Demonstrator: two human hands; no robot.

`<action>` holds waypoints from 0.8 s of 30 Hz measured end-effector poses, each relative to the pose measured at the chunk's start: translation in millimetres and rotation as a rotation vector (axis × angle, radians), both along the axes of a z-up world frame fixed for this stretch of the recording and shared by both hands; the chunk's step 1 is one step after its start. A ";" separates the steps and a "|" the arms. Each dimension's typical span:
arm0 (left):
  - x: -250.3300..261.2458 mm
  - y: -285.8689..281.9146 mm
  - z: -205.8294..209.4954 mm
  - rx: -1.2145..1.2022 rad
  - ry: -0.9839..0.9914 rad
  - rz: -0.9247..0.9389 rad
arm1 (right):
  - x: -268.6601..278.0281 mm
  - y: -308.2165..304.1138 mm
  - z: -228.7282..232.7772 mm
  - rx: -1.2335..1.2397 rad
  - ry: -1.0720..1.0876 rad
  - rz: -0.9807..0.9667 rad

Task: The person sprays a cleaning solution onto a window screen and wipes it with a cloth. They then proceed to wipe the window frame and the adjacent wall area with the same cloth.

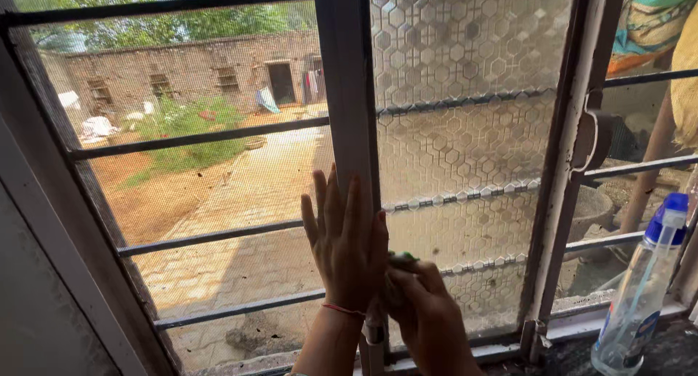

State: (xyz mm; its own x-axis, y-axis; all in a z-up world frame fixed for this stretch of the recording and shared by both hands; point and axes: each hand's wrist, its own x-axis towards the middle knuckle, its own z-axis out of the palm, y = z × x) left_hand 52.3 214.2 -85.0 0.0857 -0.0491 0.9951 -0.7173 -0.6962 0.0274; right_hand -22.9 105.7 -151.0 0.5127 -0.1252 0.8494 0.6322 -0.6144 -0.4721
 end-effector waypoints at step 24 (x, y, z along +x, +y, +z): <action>-22.9 15.2 -132.2 0.054 0.147 -0.162 | -24.7 -33.3 -121.4 -0.429 0.428 -0.208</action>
